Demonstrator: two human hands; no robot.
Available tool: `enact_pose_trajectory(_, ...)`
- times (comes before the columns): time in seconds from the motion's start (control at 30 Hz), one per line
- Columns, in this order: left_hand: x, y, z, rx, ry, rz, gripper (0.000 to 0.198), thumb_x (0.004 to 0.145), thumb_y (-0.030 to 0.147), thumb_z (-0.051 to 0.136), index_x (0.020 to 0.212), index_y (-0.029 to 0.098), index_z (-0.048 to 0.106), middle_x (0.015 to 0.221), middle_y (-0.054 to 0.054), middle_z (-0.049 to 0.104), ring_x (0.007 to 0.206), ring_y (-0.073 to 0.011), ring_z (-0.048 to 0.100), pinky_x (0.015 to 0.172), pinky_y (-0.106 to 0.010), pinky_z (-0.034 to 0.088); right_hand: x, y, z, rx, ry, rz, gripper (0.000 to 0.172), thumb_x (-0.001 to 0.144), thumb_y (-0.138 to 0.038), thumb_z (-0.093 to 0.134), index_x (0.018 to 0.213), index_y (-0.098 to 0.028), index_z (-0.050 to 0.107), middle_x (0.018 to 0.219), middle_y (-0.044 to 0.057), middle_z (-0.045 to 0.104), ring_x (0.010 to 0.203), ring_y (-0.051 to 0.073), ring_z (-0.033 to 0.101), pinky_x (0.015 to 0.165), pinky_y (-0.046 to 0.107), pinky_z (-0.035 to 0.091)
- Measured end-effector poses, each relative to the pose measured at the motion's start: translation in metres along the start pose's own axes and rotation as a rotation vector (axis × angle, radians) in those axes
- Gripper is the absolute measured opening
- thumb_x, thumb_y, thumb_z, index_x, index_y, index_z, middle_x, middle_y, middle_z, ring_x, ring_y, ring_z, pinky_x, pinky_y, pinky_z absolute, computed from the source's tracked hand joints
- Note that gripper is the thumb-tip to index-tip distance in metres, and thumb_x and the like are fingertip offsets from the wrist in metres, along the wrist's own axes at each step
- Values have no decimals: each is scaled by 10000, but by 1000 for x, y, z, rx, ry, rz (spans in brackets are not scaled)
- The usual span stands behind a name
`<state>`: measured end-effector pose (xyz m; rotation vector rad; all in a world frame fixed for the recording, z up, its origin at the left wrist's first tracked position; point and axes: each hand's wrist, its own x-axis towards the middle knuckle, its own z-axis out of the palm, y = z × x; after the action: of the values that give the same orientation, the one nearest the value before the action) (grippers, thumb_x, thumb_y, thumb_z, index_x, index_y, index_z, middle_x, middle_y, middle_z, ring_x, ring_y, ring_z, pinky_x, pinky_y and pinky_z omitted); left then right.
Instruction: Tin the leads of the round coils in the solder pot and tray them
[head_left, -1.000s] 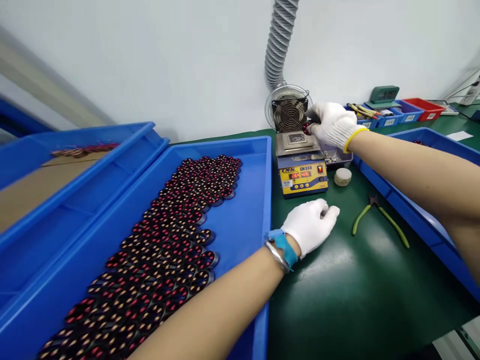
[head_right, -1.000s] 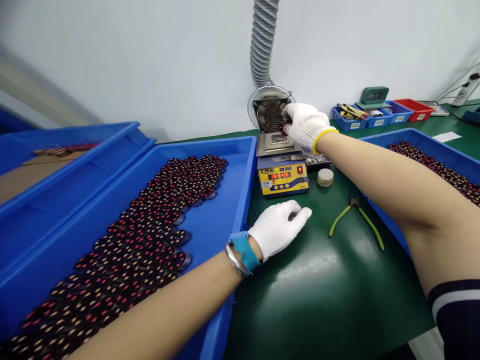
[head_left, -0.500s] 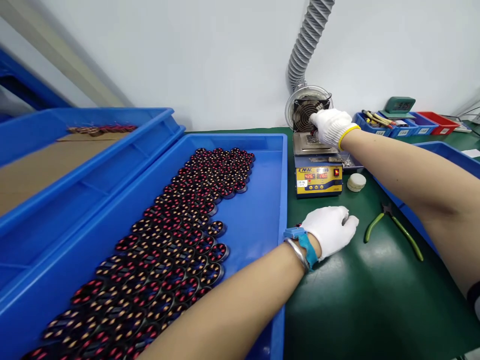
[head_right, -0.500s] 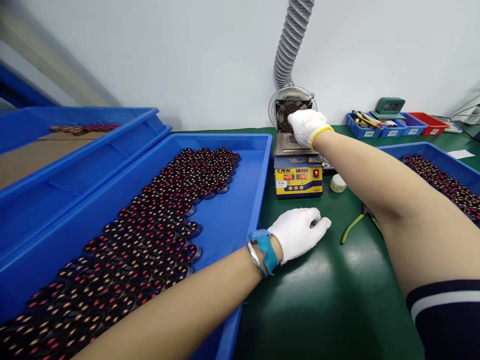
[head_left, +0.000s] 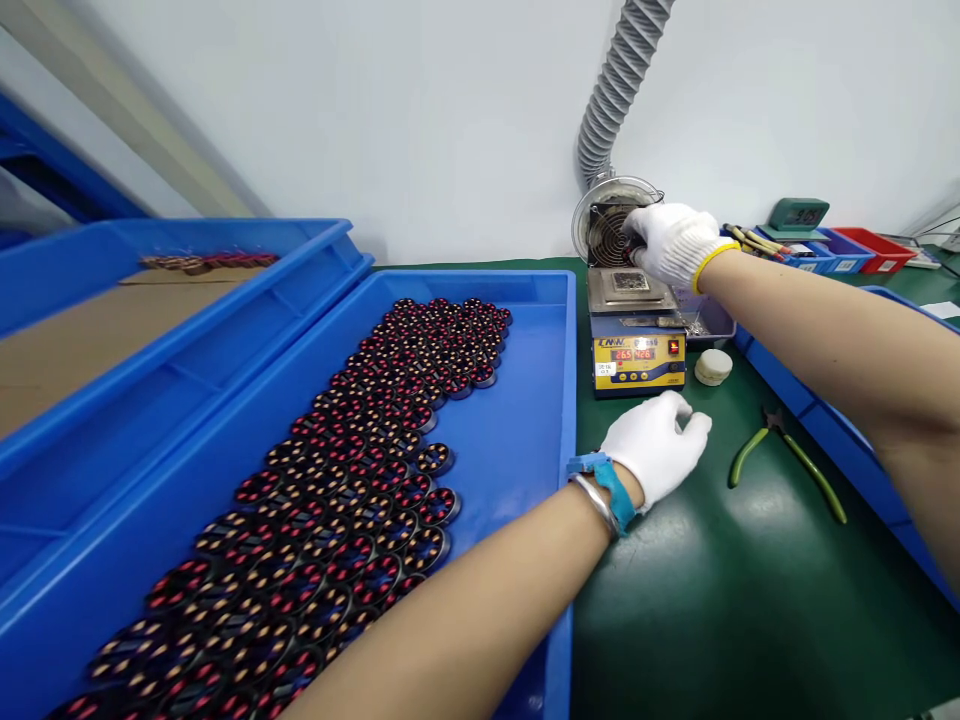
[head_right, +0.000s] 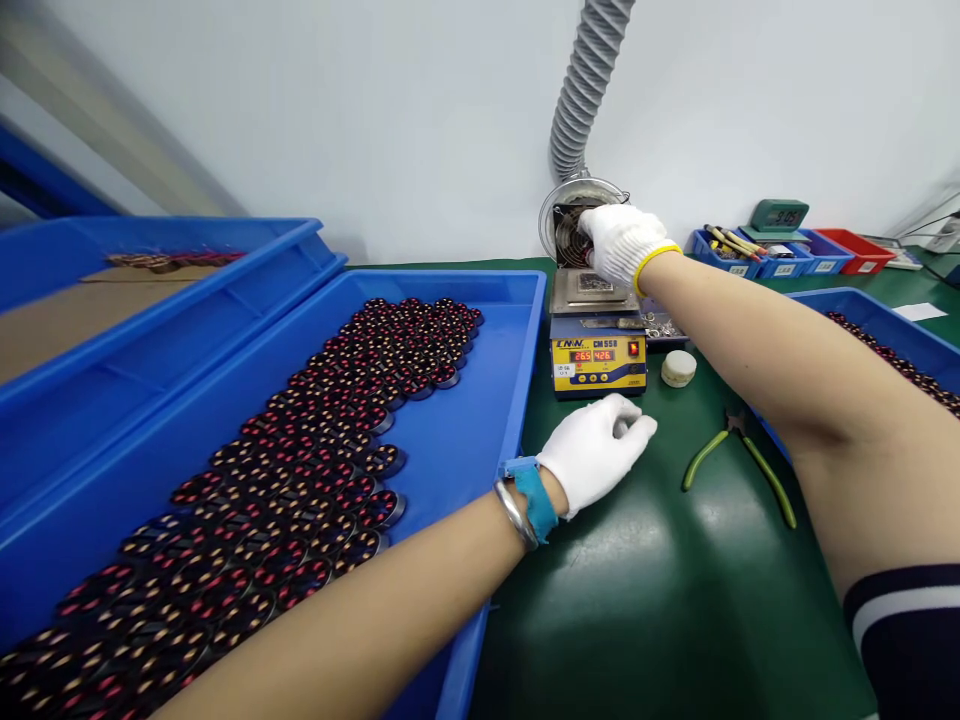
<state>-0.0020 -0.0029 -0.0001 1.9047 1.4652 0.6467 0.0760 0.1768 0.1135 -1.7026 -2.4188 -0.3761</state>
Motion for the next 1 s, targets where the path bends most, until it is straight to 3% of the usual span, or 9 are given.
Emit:
enact_pose_trajectory(0.13,6,1,-2,-444,202,-112,458,804,471,597,1152,184,522,868,-39,658,717,-154,624,649,-264,461,-32,5,-11,158,60,-2,375,816,-364,618,1174,-251,620,1096,49,630,1051,284,571,871,417,472)
enact_pose_trajectory(0.27,8,4,-11,-792,309,-145,492,819,467,595,1174,157,455,995,-84,643,658,-121,638,551,-220,470,-79,8,-15,387,55,-93,334,784,-358,640,1110,-288,659,995,-19,668,936,211,625,781,332,521)
enact_pose_trajectory(0.4,7,3,-16,-896,363,-90,378,887,512,456,1011,157,502,917,-80,664,647,-144,669,508,-221,490,-114,11,-12,549,24,-108,340,778,-326,656,1111,-258,656,977,-21,673,874,180,640,739,270,537)
enact_pose_trajectory(0.57,6,2,-14,-903,366,-7,256,909,414,438,866,166,481,658,-8,624,516,-129,629,468,-212,470,-135,6,-9,567,-14,-106,321,777,-263,651,1098,-247,654,1036,-7,666,928,192,634,772,269,537)
enact_pose_trajectory(0.77,1,8,-12,-863,310,38,248,884,407,494,833,166,472,593,22,582,443,-93,567,448,-194,421,-125,6,-9,376,4,-69,371,787,-348,630,1156,-315,626,1088,-10,652,1002,250,612,754,321,534)
enact_pose_trajectory(0.9,3,6,-9,-804,278,-30,276,872,429,517,934,161,490,657,11,592,489,-88,567,480,-200,434,-90,9,-12,207,65,-94,382,823,-387,586,1201,-333,585,1135,10,626,1035,294,583,797,399,515)
enact_pose_trajectory(1.0,5,1,-4,-663,189,-27,329,862,446,526,1021,159,516,693,1,597,530,-97,566,527,-225,459,-56,7,-13,52,62,-79,351,842,-380,574,1183,-299,587,1155,50,602,1030,319,568,816,443,498)
